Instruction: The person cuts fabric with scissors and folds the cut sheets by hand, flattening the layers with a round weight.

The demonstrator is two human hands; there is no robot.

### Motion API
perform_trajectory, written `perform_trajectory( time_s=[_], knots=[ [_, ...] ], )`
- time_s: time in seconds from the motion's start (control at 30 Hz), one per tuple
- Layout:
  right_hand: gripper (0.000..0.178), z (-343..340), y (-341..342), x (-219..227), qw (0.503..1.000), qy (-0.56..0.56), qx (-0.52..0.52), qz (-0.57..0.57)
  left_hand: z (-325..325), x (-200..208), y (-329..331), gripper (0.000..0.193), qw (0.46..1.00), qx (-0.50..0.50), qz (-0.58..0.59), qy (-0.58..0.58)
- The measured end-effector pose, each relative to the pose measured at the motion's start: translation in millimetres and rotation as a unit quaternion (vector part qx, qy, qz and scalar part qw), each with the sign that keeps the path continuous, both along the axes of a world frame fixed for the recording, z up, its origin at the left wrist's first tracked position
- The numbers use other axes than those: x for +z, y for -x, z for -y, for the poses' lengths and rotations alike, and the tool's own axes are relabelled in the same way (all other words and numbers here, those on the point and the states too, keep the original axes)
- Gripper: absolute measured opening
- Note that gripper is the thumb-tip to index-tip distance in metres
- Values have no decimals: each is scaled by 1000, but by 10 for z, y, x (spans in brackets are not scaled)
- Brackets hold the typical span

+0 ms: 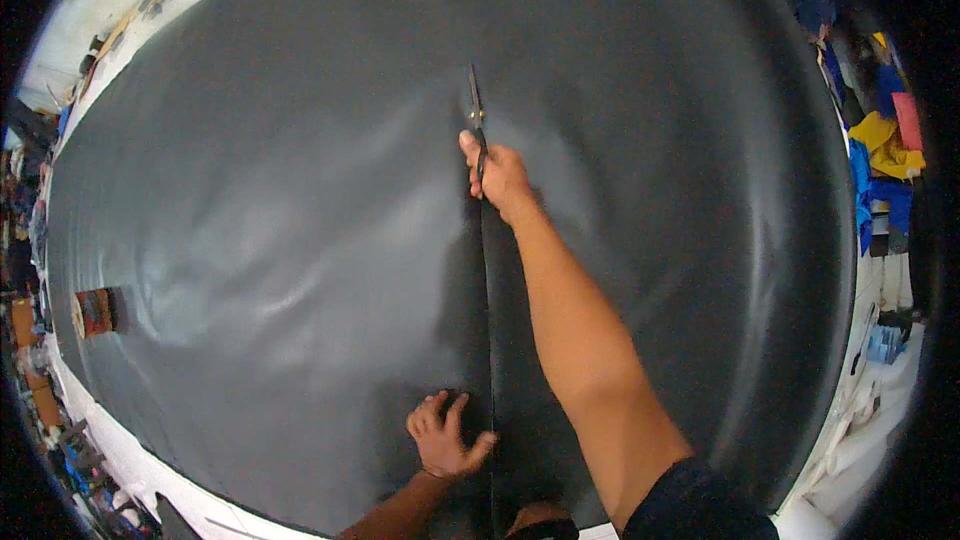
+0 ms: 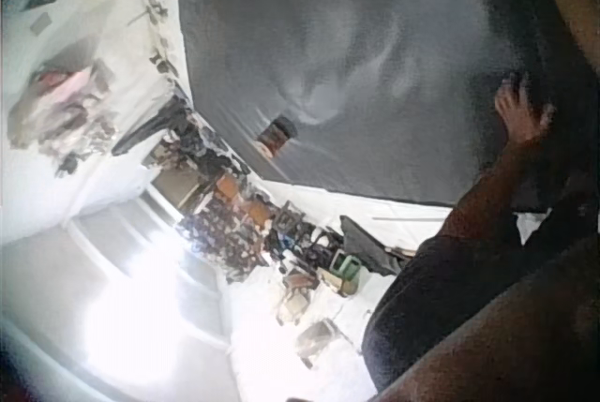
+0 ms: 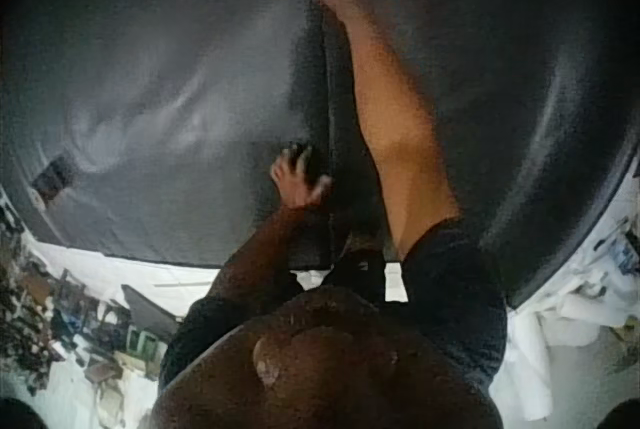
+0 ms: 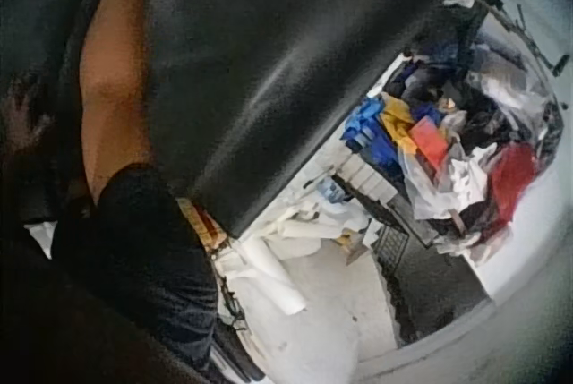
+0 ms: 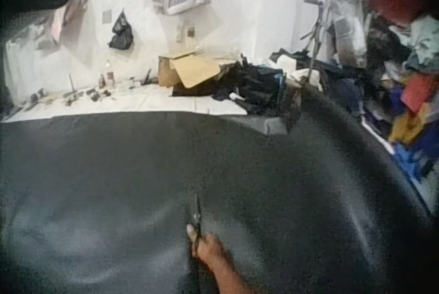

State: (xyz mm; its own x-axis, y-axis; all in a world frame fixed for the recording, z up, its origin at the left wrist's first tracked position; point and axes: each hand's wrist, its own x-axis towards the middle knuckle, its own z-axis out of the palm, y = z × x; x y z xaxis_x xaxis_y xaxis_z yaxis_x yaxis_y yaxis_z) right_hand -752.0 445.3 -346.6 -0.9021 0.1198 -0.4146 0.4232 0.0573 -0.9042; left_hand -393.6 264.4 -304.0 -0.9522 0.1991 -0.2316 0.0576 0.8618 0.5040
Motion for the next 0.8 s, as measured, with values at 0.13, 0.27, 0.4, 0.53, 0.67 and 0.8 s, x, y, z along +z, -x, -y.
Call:
perform_trajectory(
  time_s=[0.13, 0.27, 0.4, 0.53, 0.67, 0.8],
  knots=[
    [55, -59, -66, 43, 1000, -10, -3, 11, -198, -51, 2157, 49, 972, 82, -218, -22],
    [53, 203, -21, 166, 999, -1, 7, 34, -91, -367, 3832, 64, 953, 108, -252, 131],
    [51, 43, -34, 96, 998, 13, -10, 62, -303, -567, 3890, 67, 961, 100, -218, 136],
    [49, 33, -17, 331, 996, 10, 7, 83, -316, -473, 3955, 69, 968, 97, -184, 137],
    [54, 67, 65, 415, 991, 87, 1, 102, -282, -439, 3913, 71, 973, 100, -154, 136],
    [58, 74, 387, 350, 991, 85, -11, 100, -319, -414, 3861, 71, 974, 96, -150, 141]
  ],
)
